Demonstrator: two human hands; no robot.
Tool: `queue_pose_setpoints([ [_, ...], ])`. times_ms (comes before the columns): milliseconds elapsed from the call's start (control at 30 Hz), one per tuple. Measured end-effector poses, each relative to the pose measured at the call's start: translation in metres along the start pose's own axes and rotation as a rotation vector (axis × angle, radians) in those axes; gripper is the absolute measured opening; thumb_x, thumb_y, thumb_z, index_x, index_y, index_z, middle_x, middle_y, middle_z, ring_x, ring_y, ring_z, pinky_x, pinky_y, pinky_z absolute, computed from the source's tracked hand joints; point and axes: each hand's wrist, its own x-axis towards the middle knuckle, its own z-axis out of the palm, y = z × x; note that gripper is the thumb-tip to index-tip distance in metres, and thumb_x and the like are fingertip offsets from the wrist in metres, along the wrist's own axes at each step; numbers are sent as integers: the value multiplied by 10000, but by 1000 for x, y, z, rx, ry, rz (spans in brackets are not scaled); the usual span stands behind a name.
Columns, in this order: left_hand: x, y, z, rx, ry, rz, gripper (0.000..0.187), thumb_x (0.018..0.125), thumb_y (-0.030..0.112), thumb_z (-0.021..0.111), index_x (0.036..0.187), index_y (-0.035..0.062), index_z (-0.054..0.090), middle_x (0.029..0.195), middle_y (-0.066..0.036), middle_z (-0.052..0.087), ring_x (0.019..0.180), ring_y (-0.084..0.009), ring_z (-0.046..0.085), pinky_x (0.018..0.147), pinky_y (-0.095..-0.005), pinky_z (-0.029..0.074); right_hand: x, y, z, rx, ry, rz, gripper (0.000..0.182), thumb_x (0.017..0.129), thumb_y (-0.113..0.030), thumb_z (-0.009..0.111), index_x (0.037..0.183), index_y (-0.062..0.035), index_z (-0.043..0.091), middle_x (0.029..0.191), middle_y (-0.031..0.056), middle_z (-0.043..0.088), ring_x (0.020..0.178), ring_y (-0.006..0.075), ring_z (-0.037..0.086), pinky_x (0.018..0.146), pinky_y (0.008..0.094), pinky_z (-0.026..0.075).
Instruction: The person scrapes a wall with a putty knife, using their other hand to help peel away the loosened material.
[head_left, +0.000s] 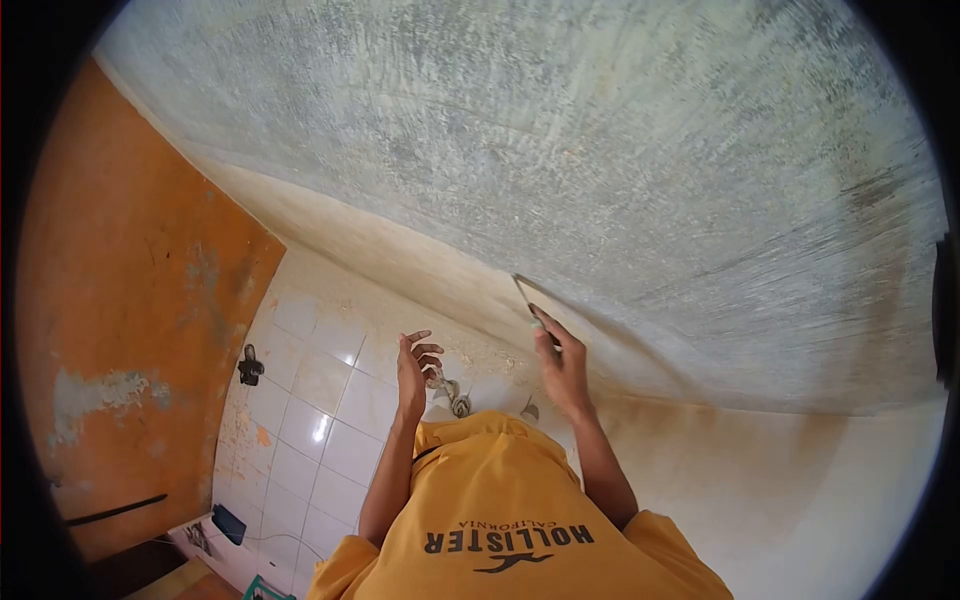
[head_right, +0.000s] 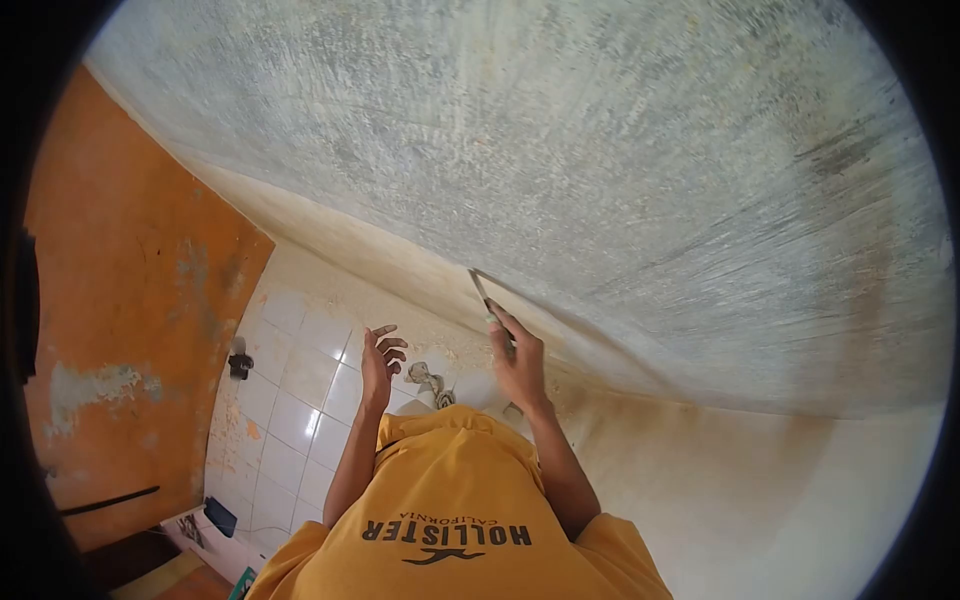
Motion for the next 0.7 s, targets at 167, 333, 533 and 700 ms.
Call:
queue_pose_setpoints([
  [167, 15, 7, -24, -3, 16, -1, 660, 1090, 612, 260, 1270, 70, 592, 885, -52, 658, 721, -117, 561, 587, -256, 408, -4, -10, -7, -93, -24, 84, 368, 1063, -185, 553, 1404, -68, 628, 1164, 115, 738, 851, 100, 585, 801, 266, 506],
  [333, 28, 22, -31, 39, -58, -19, 657, 1088, 615, 274, 1268, 72, 595, 898, -52, 664, 730, -116, 563, 610, -258, 407, -14, -1, 4, -35, 90, 24, 378, 1061, -208, 567, 1415, -92, 631, 922, -7, 562, 754, 73, 452, 671, 240, 395],
  [533, 45, 26, -31, 83, -166, -80, 623, 1092, 597, 294, 1265, 81, 597, 908, -41, 662, 738, -105, 555, 620, -255, 403, -9, -7, 3, -28, 73, 123, 375, 1055, -217, 593, 1396, -68, 636, 1136, 70, 738, 869, 90, 562, 800, 246, 480],
  [700, 54, 29, -22, 71, -253, -135, 585, 1095, 580, 312, 1251, 96, 603, 919, -26, 655, 741, -95, 541, 632, -247, 400, -19, -5, 6, -24, 140, 126, 379, 1047, -230, 615, 1390, -72, 643, 1072, 46, 733, 802, 86, 509, 722, 259, 461],
])
